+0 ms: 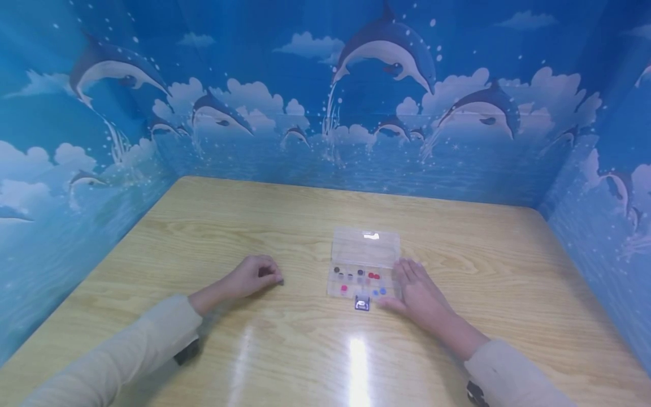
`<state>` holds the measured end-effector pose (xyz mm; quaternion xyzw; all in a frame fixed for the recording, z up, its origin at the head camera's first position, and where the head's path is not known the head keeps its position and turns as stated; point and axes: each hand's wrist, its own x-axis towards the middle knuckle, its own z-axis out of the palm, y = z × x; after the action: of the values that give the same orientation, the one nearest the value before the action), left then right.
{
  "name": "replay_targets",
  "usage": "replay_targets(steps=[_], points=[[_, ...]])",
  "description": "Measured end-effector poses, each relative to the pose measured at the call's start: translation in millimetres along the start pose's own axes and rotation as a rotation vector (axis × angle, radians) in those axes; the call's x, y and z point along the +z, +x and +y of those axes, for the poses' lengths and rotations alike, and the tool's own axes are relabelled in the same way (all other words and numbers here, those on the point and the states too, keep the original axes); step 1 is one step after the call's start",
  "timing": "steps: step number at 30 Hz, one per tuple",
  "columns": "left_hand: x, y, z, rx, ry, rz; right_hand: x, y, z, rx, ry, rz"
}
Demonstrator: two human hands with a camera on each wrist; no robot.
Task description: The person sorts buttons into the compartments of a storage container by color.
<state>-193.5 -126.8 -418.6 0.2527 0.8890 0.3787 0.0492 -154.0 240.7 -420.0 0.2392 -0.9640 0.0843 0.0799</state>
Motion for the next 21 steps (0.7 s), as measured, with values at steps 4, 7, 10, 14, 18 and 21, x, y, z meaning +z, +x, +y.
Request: replay_targets(steps=[4,7,10,14,18,21], points=[[1.5,0.9,0.2,-0.017,-0.026,0.008,-0.8,0.2,-0.5,0.003,0.006,-0.003],[2.0,1.6,2.1,-0.041,-0.040,0.009,-0.5,0.3,-0.6,0.002,0.007,-0.002],[2.9,3.0,4.3,-0.069,-0.057,0.016,0.2,0.4,-0.3,-0.002,0.005,0.003],[3.6,5.4,7.4,-0.103,-0.084,0.048,0.7,0.3,0.0,-0.002,0.001,0.004],[4.0,7.9,10.3,-0.135,-0.106,0.075,0.5,0.2,0.2,0.001,-0.007,0.001],[4.4,9.3,11.8,-0.156,-0.112,0.081,0.2,0.2,0.2,0.002,-0.011,-0.002]])
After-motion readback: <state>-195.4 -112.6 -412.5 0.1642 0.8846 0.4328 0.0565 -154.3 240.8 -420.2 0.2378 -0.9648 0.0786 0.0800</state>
